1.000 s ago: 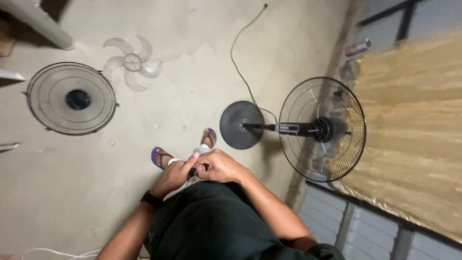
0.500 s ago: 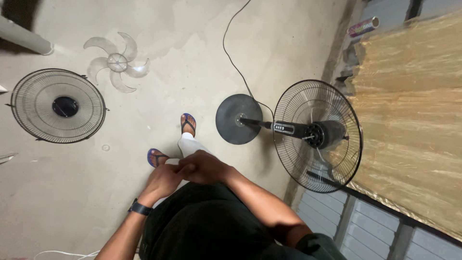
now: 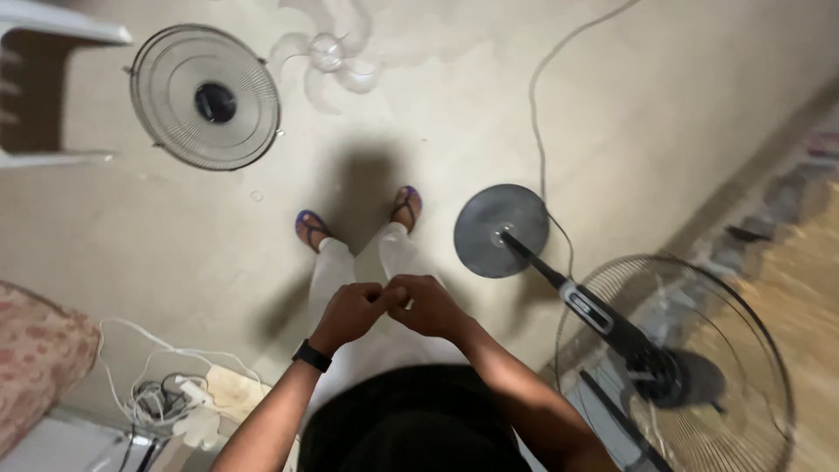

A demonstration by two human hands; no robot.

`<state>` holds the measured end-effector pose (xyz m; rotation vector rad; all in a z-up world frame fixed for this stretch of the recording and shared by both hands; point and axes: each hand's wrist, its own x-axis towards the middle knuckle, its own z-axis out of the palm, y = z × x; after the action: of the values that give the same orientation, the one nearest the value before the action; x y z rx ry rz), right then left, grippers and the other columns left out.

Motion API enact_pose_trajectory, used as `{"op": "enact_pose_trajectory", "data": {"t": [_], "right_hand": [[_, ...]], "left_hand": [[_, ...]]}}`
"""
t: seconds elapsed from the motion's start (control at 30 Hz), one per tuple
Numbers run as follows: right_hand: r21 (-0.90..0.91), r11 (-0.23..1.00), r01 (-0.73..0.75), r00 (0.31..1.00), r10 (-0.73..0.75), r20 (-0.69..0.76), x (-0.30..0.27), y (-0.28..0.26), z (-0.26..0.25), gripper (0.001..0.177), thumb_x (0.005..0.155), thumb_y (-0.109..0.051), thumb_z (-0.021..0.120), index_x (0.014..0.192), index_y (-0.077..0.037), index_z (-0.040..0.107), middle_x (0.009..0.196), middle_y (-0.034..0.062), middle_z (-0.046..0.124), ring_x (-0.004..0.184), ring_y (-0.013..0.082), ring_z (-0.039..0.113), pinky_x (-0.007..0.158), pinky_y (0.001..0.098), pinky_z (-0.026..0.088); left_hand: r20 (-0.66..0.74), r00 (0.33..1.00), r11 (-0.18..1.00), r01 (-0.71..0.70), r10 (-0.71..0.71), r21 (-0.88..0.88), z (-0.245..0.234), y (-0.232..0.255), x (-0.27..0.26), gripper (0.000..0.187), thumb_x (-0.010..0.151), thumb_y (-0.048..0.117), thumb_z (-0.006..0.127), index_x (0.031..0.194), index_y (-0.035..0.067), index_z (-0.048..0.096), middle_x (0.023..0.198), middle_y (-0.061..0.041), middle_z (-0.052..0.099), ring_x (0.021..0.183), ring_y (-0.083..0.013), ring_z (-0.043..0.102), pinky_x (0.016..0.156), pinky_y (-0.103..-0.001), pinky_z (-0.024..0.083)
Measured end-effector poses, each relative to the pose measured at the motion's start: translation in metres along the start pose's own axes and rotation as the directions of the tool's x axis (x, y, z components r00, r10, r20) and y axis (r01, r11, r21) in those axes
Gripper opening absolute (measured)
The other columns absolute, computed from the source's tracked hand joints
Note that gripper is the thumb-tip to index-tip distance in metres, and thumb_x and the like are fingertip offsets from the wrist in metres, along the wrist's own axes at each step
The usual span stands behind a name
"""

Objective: The person disassembles a standing fan by removing the front grille, fan blades, and rear grille, then detaching the motor head from the stand. The parts are placed on the floor.

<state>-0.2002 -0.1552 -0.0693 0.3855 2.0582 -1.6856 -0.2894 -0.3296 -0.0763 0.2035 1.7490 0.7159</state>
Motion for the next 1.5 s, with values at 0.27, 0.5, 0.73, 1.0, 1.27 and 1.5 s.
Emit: {"op": "enact_pose_trajectory", "data": {"t": [0.27,0.5,0.73,1.0,1.27,1.5], "right_hand": [[-0.144,0.99,0.0,1.0,-0.004,-0.026,0.075,0.046,0.024,0.02,0.086,-0.008,0.073,0.106,-0.007,0.073,0.094,0.0087,0.076,0.08,0.023,0.075,0.073,0.0339,0.06],[-0.111,0.958,-0.266,0.953,0.245,-0.177,0.159,0.112,0.072,0.044,0.086,-0.011,0.075,0.128,-0.005,0.063,0.093,0.0092,0.075,0.08,0.0223,0.074,0.075,0.0354,0.06],[-0.149,0.837,-0.527,0.843,0.536,0.032,0.193,0.202,0.148,0.047,0.088,-0.022,0.076,0.132,-0.01,0.062,0.106,0.0079,0.075,0.095,0.0218,0.072,0.083,0.0366,0.059],[-0.183,0.769,-0.613,0.743,0.639,0.199,0.218,0.248,0.178,0.045,0.086,-0.029,0.076,0.126,-0.012,0.064,0.111,0.0047,0.073,0.1,0.0184,0.072,0.084,0.0353,0.058],[-0.114,0.703,-0.702,0.686,0.711,0.157,0.239,0.244,0.143,0.042,0.083,-0.025,0.077,0.12,-0.011,0.067,0.111,0.0041,0.074,0.102,0.0187,0.072,0.087,0.0358,0.057],[-0.122,0.728,-0.675,0.709,0.685,0.168,0.246,0.241,0.14,0.039,0.083,-0.024,0.077,0.118,-0.009,0.068,0.109,0.0034,0.074,0.102,0.0199,0.072,0.086,0.0364,0.057]], "left_hand": [[-0.061,0.987,0.963,-0.161,0.151,-0.216,-0.035,-0.083,0.074,0.039,0.081,0.044,0.078,0.093,0.006,0.078,0.077,-0.01,0.074,0.07,-0.0207,0.07,0.065,-0.036,0.054],[-0.319,0.921,0.971,-0.24,0.224,-0.012,-0.076,-0.162,0.172,0.042,0.074,0.041,0.086,0.1,0.01,0.076,0.087,-0.012,0.072,0.073,-0.0272,0.07,0.064,-0.037,0.055],[-0.571,0.803,0.951,0.019,0.17,0.309,-0.081,-0.288,0.314,0.064,0.073,0.042,0.089,0.122,0.007,0.067,0.119,-0.017,0.07,0.092,-0.035,0.073,0.074,-0.046,0.06],[-0.585,0.806,0.863,0.232,0.088,0.449,-0.084,-0.461,0.469,0.065,0.079,0.043,0.085,0.127,0.009,0.057,0.122,-0.014,0.066,0.095,-0.0336,0.073,0.078,-0.047,0.059],[-0.694,0.72,0.853,0.364,-0.002,0.374,-0.093,-0.569,0.565,0.028,0.09,0.031,0.075,0.085,0.004,0.073,0.087,-0.018,0.074,0.082,-0.0348,0.072,0.074,-0.044,0.057],[-0.732,0.681,0.846,0.376,0.025,0.378,-0.096,-0.55,0.562,0.037,0.085,0.036,0.081,0.084,0.0,0.072,0.084,-0.022,0.072,0.08,-0.0387,0.07,0.073,-0.047,0.056]]}}
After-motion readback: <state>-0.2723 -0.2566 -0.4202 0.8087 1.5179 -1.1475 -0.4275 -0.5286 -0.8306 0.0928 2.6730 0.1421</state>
